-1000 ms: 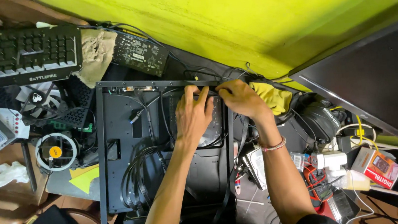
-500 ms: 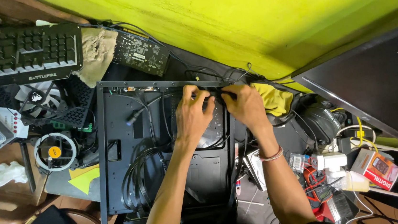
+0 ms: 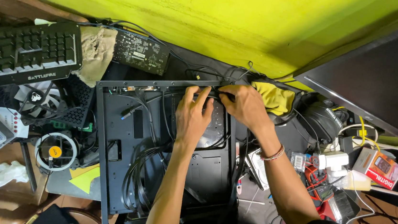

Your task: Routing internal cables and installing a hard drive in a PC case

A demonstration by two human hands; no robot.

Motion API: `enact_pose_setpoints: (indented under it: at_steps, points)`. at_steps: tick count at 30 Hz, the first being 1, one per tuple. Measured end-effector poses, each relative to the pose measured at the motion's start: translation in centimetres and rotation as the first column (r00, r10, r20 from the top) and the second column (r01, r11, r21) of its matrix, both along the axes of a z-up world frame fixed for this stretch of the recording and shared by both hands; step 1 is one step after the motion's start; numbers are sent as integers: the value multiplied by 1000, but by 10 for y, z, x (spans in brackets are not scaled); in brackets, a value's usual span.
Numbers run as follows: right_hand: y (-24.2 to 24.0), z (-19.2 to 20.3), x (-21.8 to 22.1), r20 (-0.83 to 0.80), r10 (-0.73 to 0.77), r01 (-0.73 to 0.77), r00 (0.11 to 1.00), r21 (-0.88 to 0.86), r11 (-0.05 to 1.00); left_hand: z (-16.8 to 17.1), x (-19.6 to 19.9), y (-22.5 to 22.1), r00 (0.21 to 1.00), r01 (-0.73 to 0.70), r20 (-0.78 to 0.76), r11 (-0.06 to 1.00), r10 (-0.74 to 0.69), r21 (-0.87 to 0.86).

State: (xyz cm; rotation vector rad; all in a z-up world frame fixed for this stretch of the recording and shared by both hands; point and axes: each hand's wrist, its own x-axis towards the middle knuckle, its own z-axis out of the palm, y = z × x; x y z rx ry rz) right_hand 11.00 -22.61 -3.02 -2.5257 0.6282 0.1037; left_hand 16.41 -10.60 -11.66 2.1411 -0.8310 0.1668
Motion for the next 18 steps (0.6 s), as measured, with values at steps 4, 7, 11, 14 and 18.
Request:
enact_pose_setpoints:
  at_steps: [4, 7, 11, 14, 18]
  points:
    - [-11, 8, 6, -87, 80, -83, 993, -29, 996, 1, -3, -3, 999, -35, 24, 999, 35, 33]
    - [-7, 19, 16, -147, 104, -98, 984, 45, 994, -4, -6, -4, 998, -64, 4, 997, 64, 44]
    - [-11, 12, 13, -44, 106, -102, 993, 93, 990, -5, -7, -8, 994, -110, 15, 993, 110, 50]
    - [-12, 1, 8, 6, 74, -74, 997, 68, 995, -4, -9, -11, 990, -139, 15, 989, 138, 54]
    - [-7, -6, 5, 40, 82, -80, 996, -39, 996, 6, -11, -12, 987, -159, 50, 982, 155, 101]
